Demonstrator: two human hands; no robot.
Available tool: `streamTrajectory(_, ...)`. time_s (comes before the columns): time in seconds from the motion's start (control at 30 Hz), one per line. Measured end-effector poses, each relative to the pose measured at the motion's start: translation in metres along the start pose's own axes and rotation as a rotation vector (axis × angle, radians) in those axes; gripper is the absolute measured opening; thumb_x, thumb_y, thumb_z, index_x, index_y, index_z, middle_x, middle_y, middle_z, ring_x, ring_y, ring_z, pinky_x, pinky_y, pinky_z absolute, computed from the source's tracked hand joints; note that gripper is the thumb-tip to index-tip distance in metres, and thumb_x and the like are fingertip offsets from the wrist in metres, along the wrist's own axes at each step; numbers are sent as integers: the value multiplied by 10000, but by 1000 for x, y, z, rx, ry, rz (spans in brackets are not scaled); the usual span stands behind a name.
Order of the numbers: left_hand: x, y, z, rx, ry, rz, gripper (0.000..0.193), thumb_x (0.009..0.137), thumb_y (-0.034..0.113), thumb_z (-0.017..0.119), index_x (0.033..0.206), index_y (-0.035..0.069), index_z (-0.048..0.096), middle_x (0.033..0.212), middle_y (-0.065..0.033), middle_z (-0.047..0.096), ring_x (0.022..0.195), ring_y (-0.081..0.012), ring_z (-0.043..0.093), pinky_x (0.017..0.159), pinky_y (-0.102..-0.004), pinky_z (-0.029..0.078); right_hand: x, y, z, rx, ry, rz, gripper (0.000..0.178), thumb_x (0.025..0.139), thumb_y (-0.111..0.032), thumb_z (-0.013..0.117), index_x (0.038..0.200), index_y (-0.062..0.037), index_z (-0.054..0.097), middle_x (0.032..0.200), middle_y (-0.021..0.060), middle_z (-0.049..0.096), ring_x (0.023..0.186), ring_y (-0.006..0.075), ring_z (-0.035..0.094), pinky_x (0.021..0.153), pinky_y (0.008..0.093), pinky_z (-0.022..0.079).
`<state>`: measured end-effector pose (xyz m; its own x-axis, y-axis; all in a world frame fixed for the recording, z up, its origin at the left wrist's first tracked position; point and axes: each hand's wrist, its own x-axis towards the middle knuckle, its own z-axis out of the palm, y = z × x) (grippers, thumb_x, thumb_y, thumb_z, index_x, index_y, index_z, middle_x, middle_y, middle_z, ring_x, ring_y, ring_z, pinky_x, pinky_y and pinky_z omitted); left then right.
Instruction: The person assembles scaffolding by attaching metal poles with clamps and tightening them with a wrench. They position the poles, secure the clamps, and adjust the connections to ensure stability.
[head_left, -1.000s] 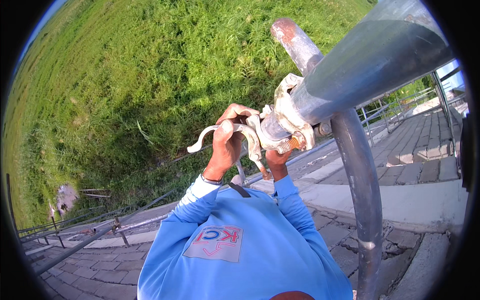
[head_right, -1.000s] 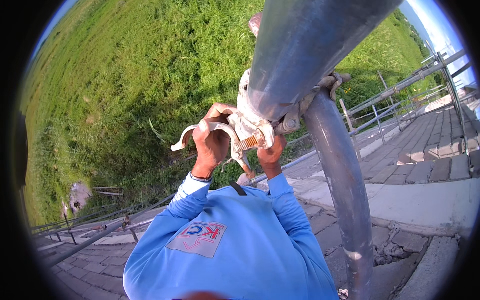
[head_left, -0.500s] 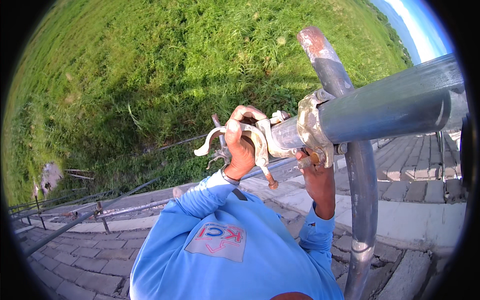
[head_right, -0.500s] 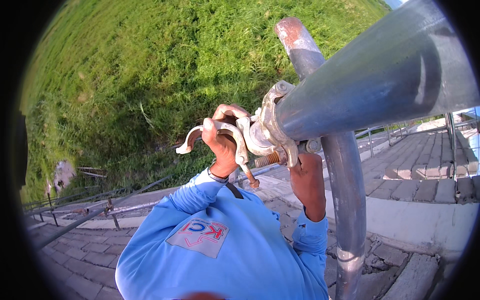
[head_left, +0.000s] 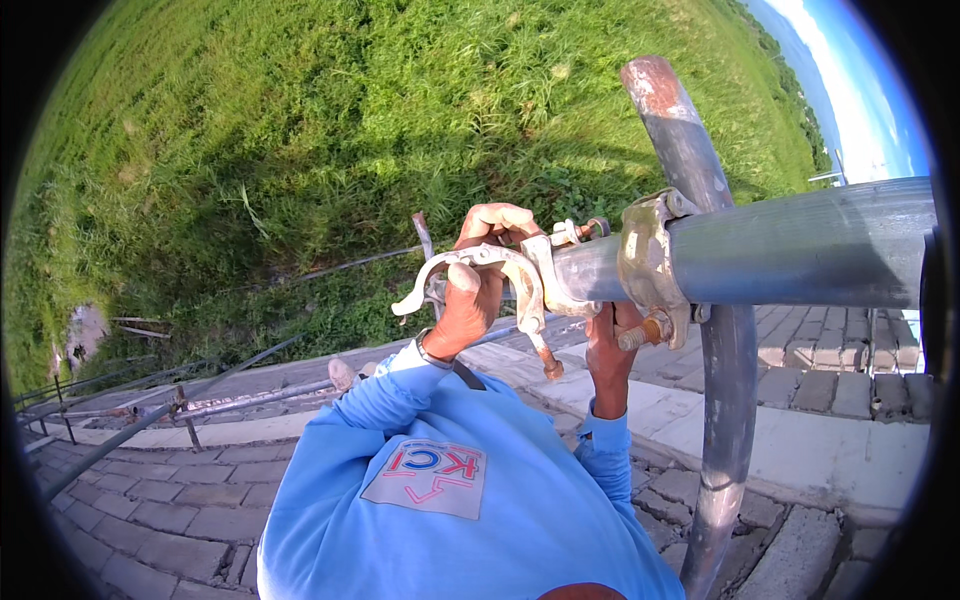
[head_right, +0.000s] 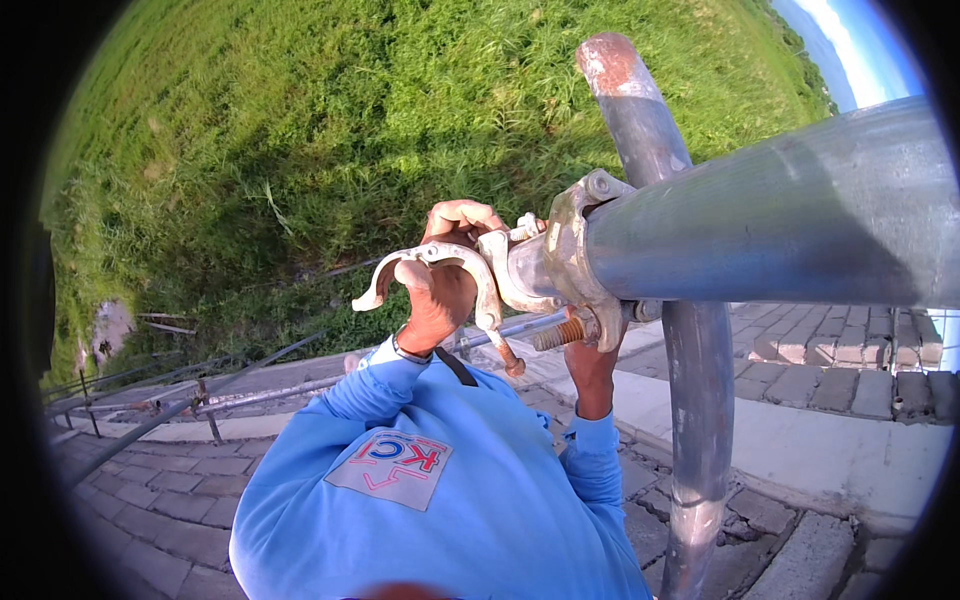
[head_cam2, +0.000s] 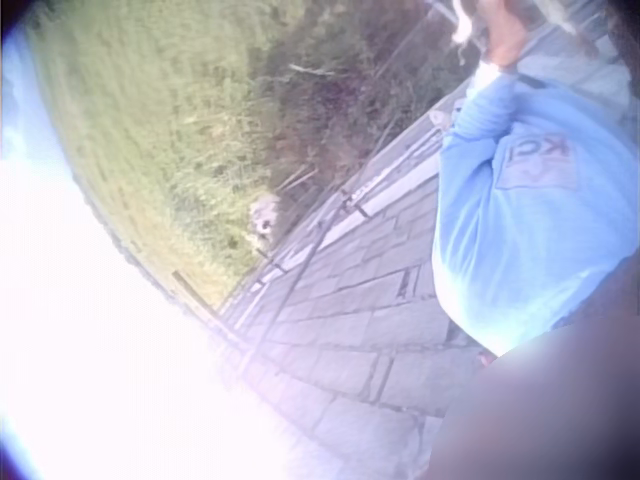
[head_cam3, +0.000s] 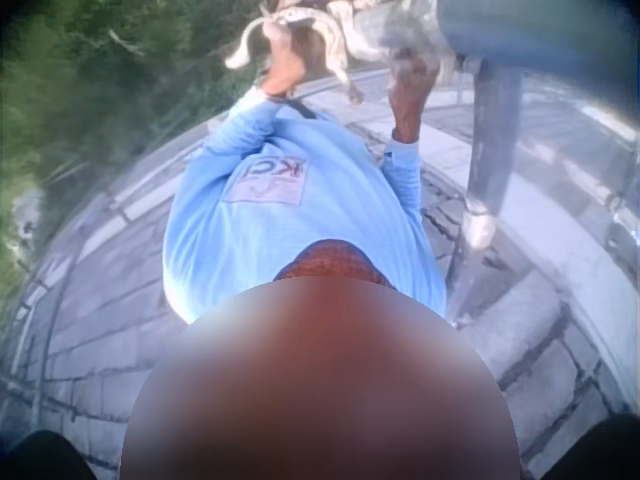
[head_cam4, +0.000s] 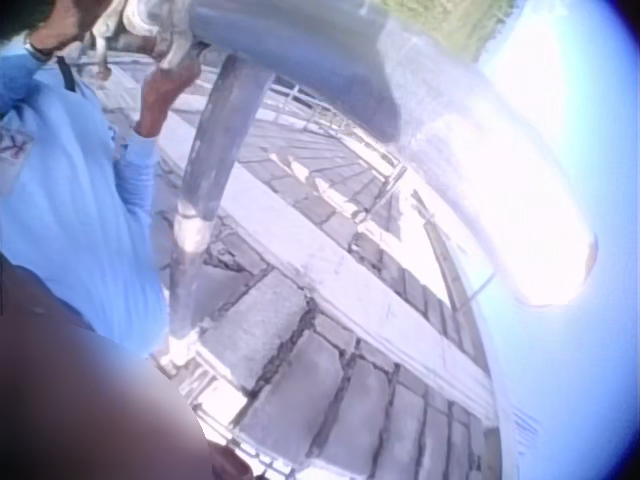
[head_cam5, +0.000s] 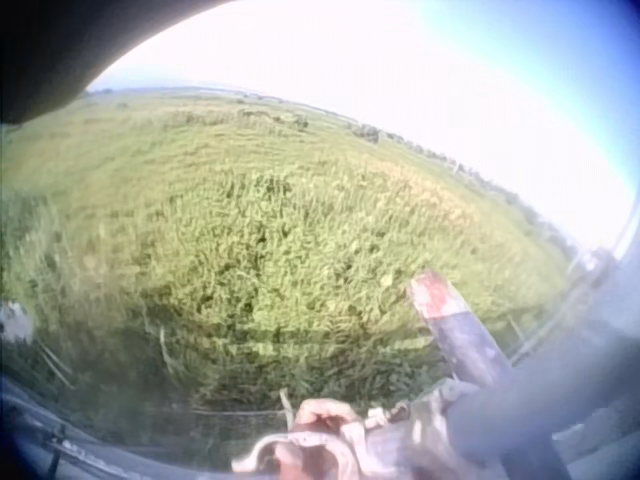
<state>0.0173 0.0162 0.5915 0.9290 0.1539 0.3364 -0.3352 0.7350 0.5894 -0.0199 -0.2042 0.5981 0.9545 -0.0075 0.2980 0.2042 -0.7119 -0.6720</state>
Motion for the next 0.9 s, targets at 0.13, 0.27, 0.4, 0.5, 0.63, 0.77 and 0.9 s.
streamTrajectory(0.13,-2,3,-6,-57,-8,-48,1085,777,917,571,1403,36,478,1286,-93,586,1178,-189,599,1007,-366,500,-6,44,61,684,139,54,174,997,-104,595,1071,28,680,880,91,698,768,167,639,680,339,500)
streamTrajectory(0.27,-13,-13,-28,77,-133,-119,1132,785,936,529,1469,38,440,1332,-114,562,1297,-212,529,1117,-399,413,-9,70,101,146,291,-297,291,946,-132,650,1202,2,686,1086,150,726,949,235,684,833,368,518)
streamTrajectory(0.4,-31,-43,-65,321,-142,-224,971,939,835,425,1411,-4,548,1464,-133,524,1362,-255,467,1190,-420,308,-3,67,120,-367,289,-450,410,870,-66,667,1275,-9,661,1256,204,689,1175,385,640,1041,527,448)
streamTrajectory(0.5,-41,-55,-89,515,-235,-309,756,1048,623,444,1479,1,471,1522,-129,480,1402,-258,427,1199,-408,300,3,58,109,18,233,-321,365,865,12,604,1225,31,658,1220,223,693,1140,406,652,1039,496,471)
streamTrajectory(0.63,-39,-62,-92,787,-272,-323,609,1103,423,407,1539,-2,417,1548,-132,459,1404,-238,428,1180,-373,340,10,46,86,304,54,-213,343,883,42,535,1214,78,614,1053,232,700,901,357,680,840,386,535)
streamTrajectory(0.77,-39,-71,-79,756,-102,-160,543,1054,456,448,1295,-4,607,1293,-225,618,1208,-389,538,1091,-457,388,18,21,85,385,126,-276,301,942,30,532,1229,67,616,1046,216,695,893,322,672,837,354,529)
streamTrajectory(0.9,-40,-80,-88,761,-126,-260,537,1079,349,484,1492,9,439,1415,-139,562,1273,-229,539,1103,-382,427,11,-8,57,392,63,-201,284,1056,-109,557,1287,41,624,1087,207,703,916,262,658,854,366,527)
